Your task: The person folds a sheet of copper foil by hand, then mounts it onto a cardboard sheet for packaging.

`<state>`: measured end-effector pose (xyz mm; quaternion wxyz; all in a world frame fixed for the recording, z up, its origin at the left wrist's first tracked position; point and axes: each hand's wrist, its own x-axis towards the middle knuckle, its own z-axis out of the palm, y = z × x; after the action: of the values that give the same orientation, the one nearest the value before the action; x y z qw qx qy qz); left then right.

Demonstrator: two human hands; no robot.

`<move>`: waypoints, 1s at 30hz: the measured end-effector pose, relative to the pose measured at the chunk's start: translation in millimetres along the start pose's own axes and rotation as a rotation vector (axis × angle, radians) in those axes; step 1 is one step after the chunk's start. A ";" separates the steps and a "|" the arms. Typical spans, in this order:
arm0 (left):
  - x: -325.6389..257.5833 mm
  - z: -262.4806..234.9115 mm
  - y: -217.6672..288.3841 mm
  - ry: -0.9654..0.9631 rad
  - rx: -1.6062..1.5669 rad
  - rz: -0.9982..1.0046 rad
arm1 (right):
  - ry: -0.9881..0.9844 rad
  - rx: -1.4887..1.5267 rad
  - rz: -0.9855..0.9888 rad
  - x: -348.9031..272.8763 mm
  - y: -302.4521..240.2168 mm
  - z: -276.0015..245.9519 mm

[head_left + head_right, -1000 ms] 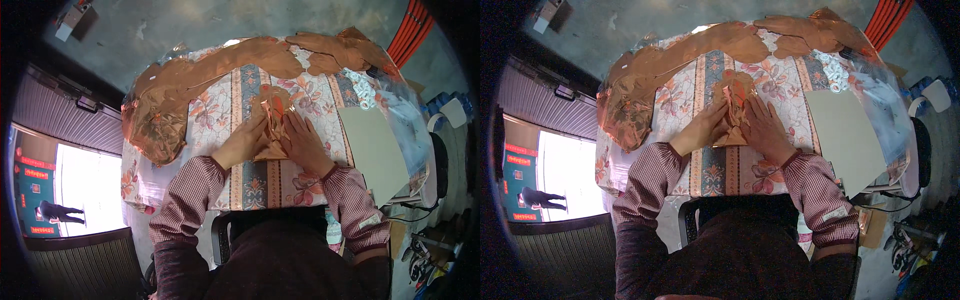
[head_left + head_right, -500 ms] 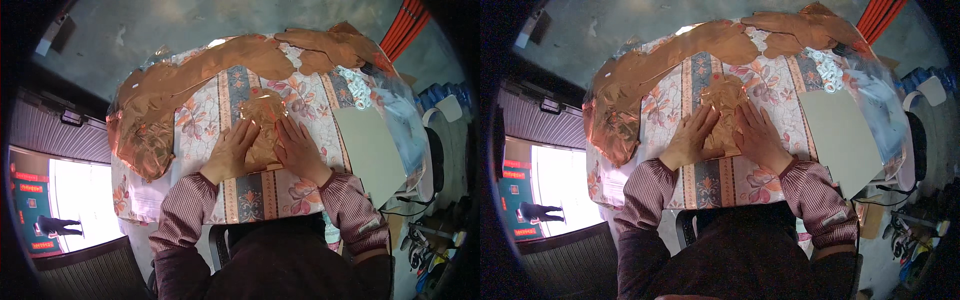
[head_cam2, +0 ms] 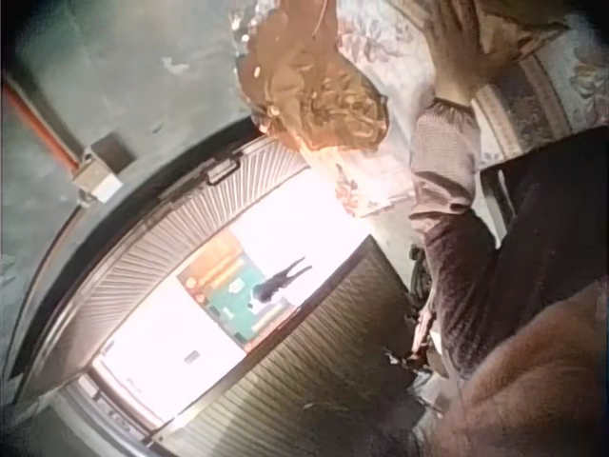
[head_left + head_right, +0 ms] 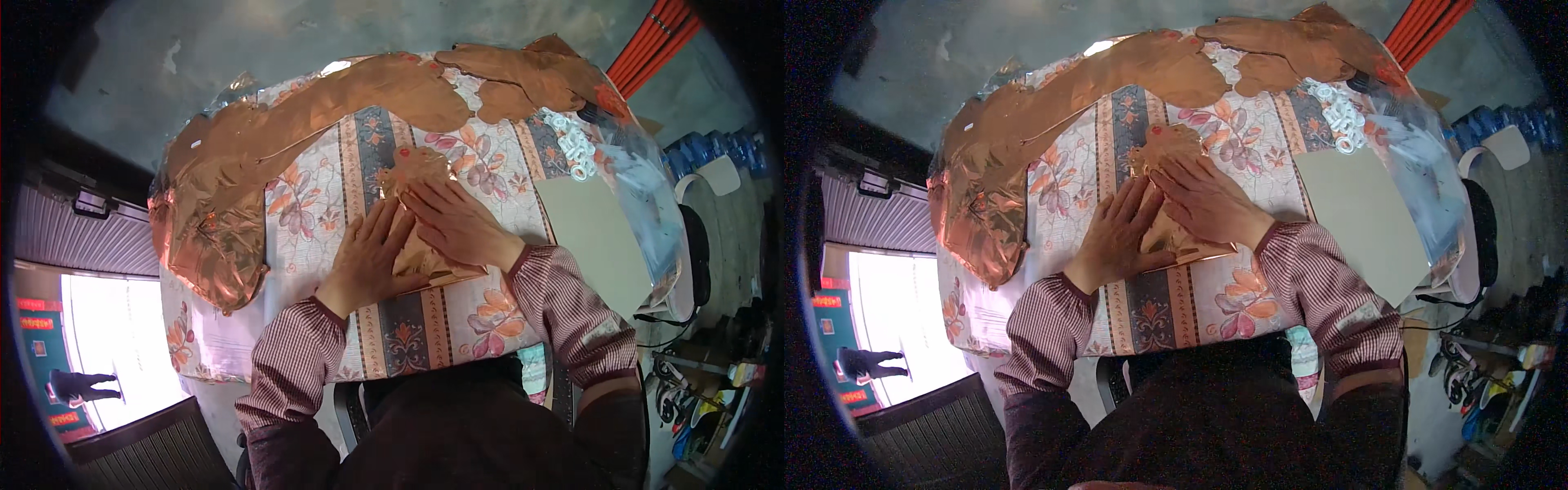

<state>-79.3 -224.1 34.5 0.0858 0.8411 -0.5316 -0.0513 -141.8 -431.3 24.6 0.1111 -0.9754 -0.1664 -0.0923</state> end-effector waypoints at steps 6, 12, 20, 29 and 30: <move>-1.6 -1.3 0.4 -0.026 -0.006 -0.015 | 0.033 -0.013 0.093 5.2 12.3 0.3; 0.4 -2.4 0.1 -0.015 0.002 0.003 | 0.336 0.007 0.389 6.6 45.3 -2.4; -4.1 12.2 -6.0 0.084 0.018 0.022 | 0.194 0.664 0.749 -30.6 13.2 -25.4; -1.8 9.9 -7.5 0.129 -0.015 0.050 | 0.029 1.196 0.780 12.5 33.0 -10.9; -2.9 9.4 -9.7 0.118 -0.048 0.047 | -0.012 1.046 0.905 19.0 26.8 -20.2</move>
<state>-73.6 -218.3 23.3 0.1383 0.8277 -0.5438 -0.0124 -117.8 -455.1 43.1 0.5937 -0.7676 0.2337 0.0609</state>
